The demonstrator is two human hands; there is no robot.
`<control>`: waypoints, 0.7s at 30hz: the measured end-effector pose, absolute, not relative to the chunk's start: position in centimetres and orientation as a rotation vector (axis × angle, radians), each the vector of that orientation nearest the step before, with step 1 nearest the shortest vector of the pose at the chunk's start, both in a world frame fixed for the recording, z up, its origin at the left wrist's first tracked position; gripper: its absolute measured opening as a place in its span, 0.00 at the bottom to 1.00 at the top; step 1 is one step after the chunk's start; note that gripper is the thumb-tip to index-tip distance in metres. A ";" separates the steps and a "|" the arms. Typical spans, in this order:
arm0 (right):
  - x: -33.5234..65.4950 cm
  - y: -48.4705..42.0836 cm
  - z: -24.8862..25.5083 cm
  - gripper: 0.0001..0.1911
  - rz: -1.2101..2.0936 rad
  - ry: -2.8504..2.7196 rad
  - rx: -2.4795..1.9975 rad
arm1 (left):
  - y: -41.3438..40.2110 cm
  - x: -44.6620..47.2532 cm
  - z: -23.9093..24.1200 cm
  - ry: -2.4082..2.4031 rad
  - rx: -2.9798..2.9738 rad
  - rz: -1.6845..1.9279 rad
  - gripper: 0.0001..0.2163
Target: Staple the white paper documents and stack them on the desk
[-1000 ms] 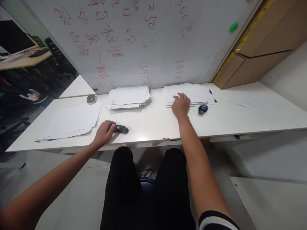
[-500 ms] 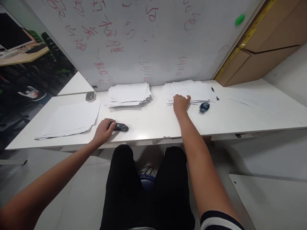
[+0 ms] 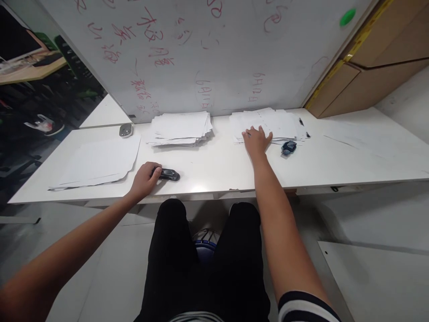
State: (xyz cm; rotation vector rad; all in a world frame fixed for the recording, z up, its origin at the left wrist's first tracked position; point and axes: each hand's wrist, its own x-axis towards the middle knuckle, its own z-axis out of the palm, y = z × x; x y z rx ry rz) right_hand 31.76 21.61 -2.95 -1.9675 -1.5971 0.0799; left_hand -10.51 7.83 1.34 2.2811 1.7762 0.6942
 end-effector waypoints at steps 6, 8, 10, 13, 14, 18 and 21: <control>31.7 22.3 -3.2 0.16 0.029 -1.631 -1.981 | 7.8 -10.5 1.2 1.793 2.284 0.696 0.15; 31.4 22.3 -3.1 0.17 -0.017 -1.672 -1.999 | 7.7 -10.5 1.2 1.804 2.280 0.685 0.15; 31.1 22.2 -3.0 0.18 -0.053 -1.710 -2.013 | 7.7 -10.4 1.3 1.813 2.275 0.678 0.15; 30.9 22.2 -3.2 0.20 -0.064 -1.719 -1.984 | 7.7 -10.4 1.4 1.811 2.273 0.687 0.14; 30.9 22.2 -3.3 0.23 -0.060 -1.706 -1.977 | 7.7 -10.4 1.3 1.806 2.276 0.692 0.14; 31.4 22.7 -3.9 0.34 -0.010 -1.685 -2.021 | 7.8 -10.4 1.3 1.787 2.286 0.709 0.14; 31.7 22.8 -4.1 0.31 0.006 -1.715 -2.018 | 7.8 -10.4 1.3 1.788 2.288 0.714 0.14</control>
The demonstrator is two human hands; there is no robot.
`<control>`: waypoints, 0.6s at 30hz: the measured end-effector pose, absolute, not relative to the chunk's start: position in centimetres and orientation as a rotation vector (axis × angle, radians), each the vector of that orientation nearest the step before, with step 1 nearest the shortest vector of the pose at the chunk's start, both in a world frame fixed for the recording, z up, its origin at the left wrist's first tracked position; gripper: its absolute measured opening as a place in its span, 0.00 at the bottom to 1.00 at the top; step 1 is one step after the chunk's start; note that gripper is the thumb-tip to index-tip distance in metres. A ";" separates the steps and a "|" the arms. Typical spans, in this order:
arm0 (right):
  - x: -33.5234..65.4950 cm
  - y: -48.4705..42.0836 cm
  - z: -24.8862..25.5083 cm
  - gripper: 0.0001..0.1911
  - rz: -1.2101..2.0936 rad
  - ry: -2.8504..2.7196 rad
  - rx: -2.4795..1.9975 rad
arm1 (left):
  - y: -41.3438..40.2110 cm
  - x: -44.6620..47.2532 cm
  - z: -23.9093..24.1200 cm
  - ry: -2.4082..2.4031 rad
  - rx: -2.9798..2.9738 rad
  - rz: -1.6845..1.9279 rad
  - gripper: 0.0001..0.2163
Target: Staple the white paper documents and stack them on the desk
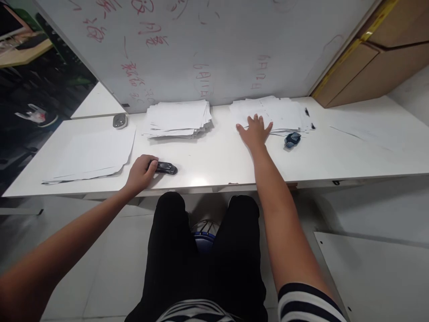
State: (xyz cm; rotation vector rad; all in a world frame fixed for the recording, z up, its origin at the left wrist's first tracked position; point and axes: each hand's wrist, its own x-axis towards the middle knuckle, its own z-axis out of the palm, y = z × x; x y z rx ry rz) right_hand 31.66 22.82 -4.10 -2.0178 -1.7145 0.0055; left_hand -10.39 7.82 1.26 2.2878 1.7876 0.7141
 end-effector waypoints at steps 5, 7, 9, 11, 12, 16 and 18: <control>31.0 22.0 -3.5 0.24 -0.046 -1.736 -1.986 | 7.8 -10.3 1.3 1.795 2.292 0.693 0.14; 30.8 21.6 -3.2 0.24 -0.086 -1.731 -1.961 | 7.8 -10.2 1.4 1.796 2.289 0.692 0.14; 30.7 21.3 -2.9 0.25 -0.116 -1.672 -1.957 | 7.8 -10.2 1.4 1.797 2.282 0.686 0.14; 30.8 21.3 -2.7 0.26 -0.129 -1.557 -1.985 | 7.8 -10.2 1.4 1.801 2.276 0.676 0.14; 30.9 21.3 -2.7 0.26 -0.130 -1.497 -2.007 | 7.8 -10.2 1.5 1.804 2.275 0.671 0.14; 31.0 21.4 -2.5 0.24 -0.113 -1.378 -2.099 | 7.8 -10.1 1.5 1.810 2.272 0.675 0.15; 30.9 21.5 -2.3 0.26 -0.096 -1.392 -2.116 | 7.7 -10.1 1.5 1.807 2.269 0.683 0.15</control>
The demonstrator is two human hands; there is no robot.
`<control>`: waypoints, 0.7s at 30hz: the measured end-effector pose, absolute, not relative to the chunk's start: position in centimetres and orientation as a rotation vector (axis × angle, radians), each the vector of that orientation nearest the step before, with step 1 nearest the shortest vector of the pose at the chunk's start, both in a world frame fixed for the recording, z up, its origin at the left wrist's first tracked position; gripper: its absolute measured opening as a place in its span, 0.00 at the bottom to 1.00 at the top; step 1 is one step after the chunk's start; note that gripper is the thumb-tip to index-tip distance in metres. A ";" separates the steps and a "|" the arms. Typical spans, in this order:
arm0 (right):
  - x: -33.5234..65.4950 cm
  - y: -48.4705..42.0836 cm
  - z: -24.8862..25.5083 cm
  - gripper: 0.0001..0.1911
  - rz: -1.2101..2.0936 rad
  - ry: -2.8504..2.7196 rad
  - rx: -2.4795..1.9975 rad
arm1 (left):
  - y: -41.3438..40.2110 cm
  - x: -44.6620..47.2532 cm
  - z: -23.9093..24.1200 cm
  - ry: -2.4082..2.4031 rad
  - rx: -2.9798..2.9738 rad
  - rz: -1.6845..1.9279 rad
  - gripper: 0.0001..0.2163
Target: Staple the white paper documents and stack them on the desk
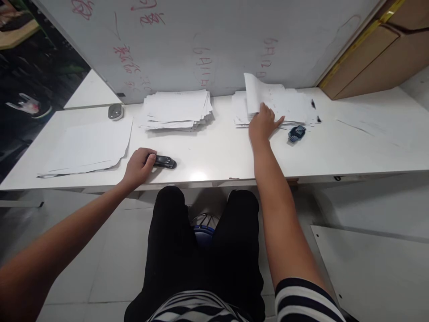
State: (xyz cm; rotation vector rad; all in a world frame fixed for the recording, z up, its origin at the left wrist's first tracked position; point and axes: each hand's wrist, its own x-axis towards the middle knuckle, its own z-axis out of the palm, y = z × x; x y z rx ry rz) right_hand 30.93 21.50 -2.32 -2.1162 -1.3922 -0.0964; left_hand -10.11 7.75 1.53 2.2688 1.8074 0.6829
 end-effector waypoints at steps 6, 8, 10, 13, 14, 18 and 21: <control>30.9 21.6 -2.1 0.27 0.004 -1.490 -2.144 | 7.8 -10.1 1.5 1.804 2.271 0.682 0.14; 31.4 21.6 -1.8 0.25 0.049 -1.554 -2.168 | 7.8 -10.1 1.6 1.793 2.276 0.681 0.14; 32.2 21.6 -1.3 0.23 0.088 -1.629 -2.177 | 7.9 -10.1 1.5 1.789 2.280 0.687 0.14; 33.5 21.8 -0.4 0.21 0.148 -1.743 -2.169 | 7.9 -10.1 1.5 1.797 2.278 0.694 0.14; 33.8 21.8 -0.2 0.21 0.162 -1.769 -2.158 | 7.9 -10.1 1.5 1.800 2.275 0.692 0.14; 34.2 21.7 -0.1 0.21 0.184 -1.720 -2.109 | 7.9 -10.2 1.4 1.798 2.285 0.681 0.14; 33.9 21.7 -0.3 0.21 0.226 -1.653 -2.093 | 7.9 -10.2 1.4 1.783 2.300 0.681 0.14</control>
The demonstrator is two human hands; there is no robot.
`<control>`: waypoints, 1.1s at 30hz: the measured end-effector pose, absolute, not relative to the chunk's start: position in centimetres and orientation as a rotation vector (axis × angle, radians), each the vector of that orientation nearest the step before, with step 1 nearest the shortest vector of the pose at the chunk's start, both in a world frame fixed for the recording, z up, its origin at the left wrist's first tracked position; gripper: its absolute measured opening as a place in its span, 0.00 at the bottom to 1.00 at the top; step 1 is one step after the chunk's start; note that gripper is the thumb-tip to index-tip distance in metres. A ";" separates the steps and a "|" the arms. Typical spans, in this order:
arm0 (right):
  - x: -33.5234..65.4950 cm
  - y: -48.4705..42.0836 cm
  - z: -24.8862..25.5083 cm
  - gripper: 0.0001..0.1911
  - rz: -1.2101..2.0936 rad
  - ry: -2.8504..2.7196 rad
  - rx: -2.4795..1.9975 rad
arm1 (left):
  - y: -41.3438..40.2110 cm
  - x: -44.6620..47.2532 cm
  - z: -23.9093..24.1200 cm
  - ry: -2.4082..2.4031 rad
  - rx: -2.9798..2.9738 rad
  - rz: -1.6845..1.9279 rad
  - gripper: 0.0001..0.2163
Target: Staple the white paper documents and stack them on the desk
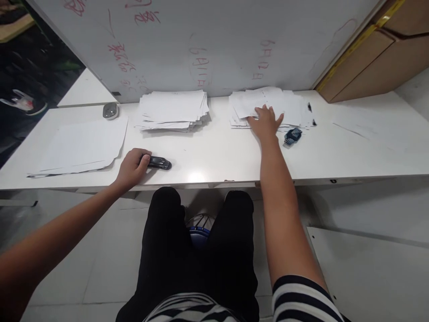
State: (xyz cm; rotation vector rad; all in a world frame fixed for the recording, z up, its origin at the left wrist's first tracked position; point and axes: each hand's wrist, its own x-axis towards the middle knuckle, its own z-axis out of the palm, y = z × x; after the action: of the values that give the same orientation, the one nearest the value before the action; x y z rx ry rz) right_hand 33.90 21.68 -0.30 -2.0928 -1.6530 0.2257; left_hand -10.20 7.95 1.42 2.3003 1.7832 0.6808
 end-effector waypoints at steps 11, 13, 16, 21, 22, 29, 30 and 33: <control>34.0 23.4 -0.7 0.18 0.326 -1.443 -2.117 | 8.1 -10.2 1.1 1.800 2.282 0.705 0.12; 34.2 23.8 -0.9 0.18 0.342 -1.391 -2.113 | 8.1 -10.1 1.1 1.813 2.270 0.696 0.12; 34.2 24.1 -1.1 0.16 0.336 -1.344 -2.108 | 8.0 -10.0 1.3 1.829 2.251 0.683 0.12; 33.6 24.1 -1.2 0.16 0.280 -1.373 -2.130 | 7.9 -9.9 1.4 1.826 2.239 0.681 0.12; 33.4 24.1 -1.2 0.16 0.267 -1.380 -2.143 | 7.9 -9.9 1.3 1.827 2.240 0.683 0.12; 33.0 24.1 -1.7 0.24 0.168 -1.437 -2.163 | 7.9 -9.9 1.4 1.839 2.245 0.668 0.13; 32.9 24.1 -1.7 0.28 0.169 -1.425 -2.183 | 7.9 -10.0 1.4 1.836 2.246 0.669 0.13; 32.8 24.4 -1.8 0.40 0.163 -1.369 -2.273 | 8.0 -10.0 1.4 1.815 2.255 0.670 0.13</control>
State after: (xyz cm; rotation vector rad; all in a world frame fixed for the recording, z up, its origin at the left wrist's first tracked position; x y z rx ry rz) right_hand 32.82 24.42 -1.82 -2.2731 -1.3693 0.1626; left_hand -10.04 7.96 1.40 2.2552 1.8149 0.6696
